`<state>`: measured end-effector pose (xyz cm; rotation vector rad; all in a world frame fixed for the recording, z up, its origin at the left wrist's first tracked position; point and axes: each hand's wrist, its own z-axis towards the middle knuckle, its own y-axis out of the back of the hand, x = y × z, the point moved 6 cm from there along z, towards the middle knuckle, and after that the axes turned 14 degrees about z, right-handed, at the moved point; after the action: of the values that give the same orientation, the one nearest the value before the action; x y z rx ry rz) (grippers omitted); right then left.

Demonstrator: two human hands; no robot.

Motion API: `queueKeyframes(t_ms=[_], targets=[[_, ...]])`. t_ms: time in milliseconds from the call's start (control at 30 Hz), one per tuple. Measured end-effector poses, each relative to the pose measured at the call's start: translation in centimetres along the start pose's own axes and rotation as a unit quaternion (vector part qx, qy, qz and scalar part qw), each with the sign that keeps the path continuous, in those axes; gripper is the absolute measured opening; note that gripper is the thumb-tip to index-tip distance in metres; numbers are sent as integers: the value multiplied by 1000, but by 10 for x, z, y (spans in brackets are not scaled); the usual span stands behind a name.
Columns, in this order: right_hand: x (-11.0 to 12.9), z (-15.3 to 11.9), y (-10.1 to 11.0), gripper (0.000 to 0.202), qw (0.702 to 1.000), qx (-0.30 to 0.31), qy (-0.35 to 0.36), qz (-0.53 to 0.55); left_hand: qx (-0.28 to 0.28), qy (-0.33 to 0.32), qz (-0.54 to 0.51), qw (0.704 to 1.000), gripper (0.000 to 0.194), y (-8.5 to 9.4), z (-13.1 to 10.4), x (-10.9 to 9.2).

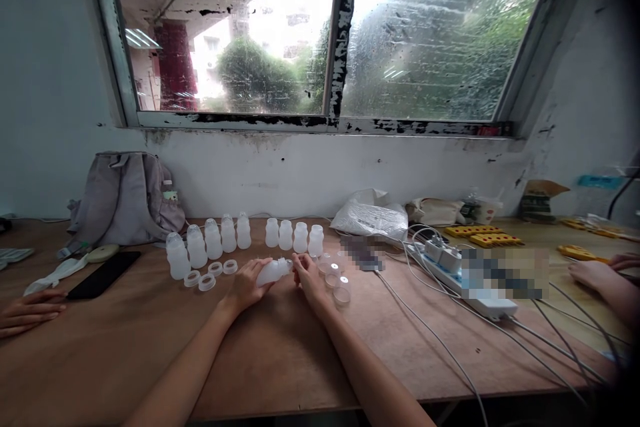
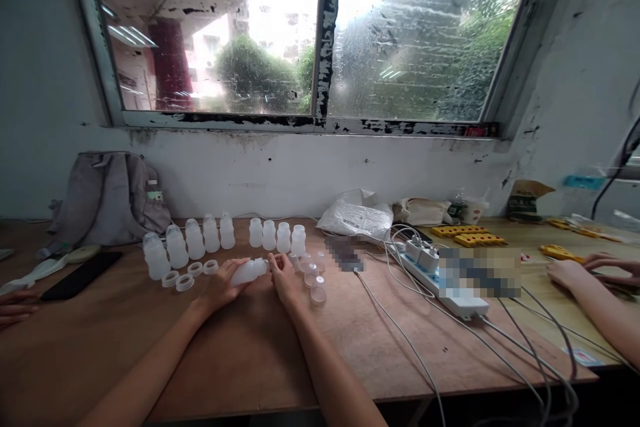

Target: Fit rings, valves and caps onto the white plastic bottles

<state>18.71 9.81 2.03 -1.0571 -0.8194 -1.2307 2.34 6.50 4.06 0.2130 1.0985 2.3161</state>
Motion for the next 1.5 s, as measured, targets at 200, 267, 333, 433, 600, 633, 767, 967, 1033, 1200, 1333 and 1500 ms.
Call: queueKeyframes(t_ms=[200,267,333,433,600,633,767,967,1033,1200,1333,1500], targets=[[3,-8,-19,39,987,114,-55,96,-7,36,-52,998,46,-4,-1,5],[3,-8,-18,35,989,100,-61,88,5,32,-68,997,46,-6,-1,2],[2,-7,-14,33,993,70,-64,69,15,26,-84,996,46,-8,-1,-2],[2,-6,-13,33,993,55,-70,80,10,51,-122,991,45,-7,0,-4],[2,-10,-21,42,969,103,-101,201,58,98,-185,976,40,-8,2,-4],[2,-10,-22,41,967,106,-104,206,64,102,-187,975,40,-8,2,-4],[-1,-9,-18,33,981,86,-91,145,44,95,-157,982,40,-7,2,-6],[-1,-7,-14,33,990,61,-68,107,46,109,-189,975,40,-12,1,-6],[-2,-8,-18,35,980,84,-84,160,70,125,-221,965,37,-18,1,-2],[0,-8,-19,33,975,91,-84,185,105,137,-250,953,35,-25,1,-1],[6,-7,-14,29,988,65,-46,129,73,136,-193,969,39,-20,1,-9],[10,-8,-15,33,994,75,-37,75,18,116,-135,984,41,-17,0,-12]])
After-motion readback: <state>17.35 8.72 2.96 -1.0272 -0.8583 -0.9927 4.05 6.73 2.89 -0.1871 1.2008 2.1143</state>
